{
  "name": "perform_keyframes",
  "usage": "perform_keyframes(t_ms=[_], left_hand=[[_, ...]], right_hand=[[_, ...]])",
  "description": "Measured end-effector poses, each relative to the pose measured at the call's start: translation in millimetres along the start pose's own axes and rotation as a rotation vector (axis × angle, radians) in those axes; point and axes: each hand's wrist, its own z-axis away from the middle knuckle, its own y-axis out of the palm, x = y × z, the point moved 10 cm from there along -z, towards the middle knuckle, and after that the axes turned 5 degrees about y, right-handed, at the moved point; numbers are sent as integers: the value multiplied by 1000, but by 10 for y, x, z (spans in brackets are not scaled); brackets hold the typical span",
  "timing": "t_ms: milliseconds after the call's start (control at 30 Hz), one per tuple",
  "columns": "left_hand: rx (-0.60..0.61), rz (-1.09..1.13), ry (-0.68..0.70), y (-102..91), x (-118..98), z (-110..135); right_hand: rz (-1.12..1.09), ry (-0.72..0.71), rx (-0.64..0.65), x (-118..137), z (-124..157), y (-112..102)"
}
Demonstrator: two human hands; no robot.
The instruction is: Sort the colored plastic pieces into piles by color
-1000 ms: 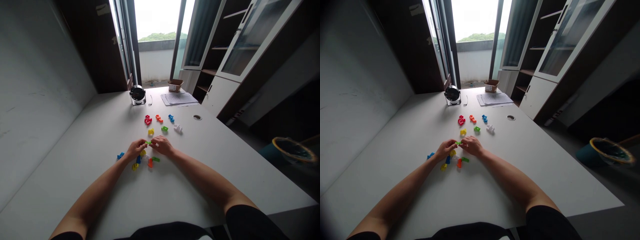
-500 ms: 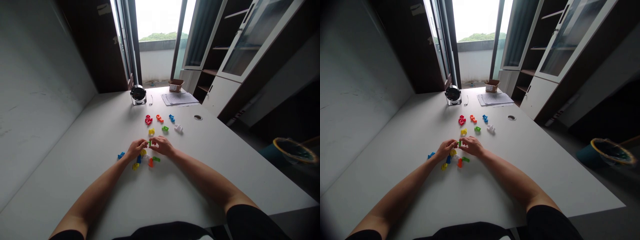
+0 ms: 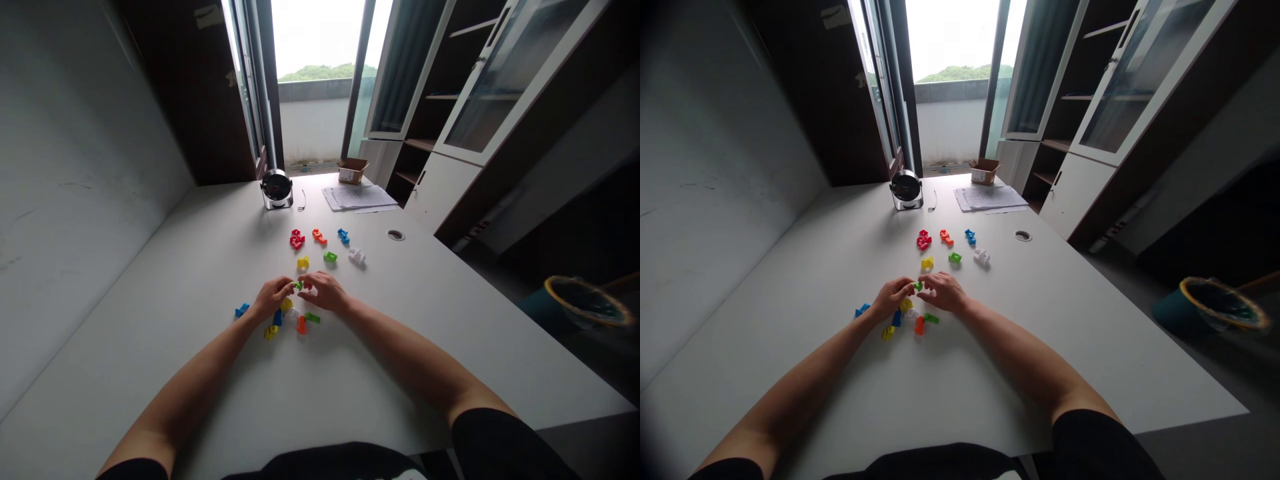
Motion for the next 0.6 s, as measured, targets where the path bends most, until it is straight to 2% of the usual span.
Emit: perform_keyframes(t_ms=[333, 600], left_hand=[[28, -56, 6, 8, -64, 17], [32, 6, -24, 13, -48, 19]], right_hand=[[58, -25, 20, 3, -8, 23], [-22, 34, -22, -41, 5, -27]])
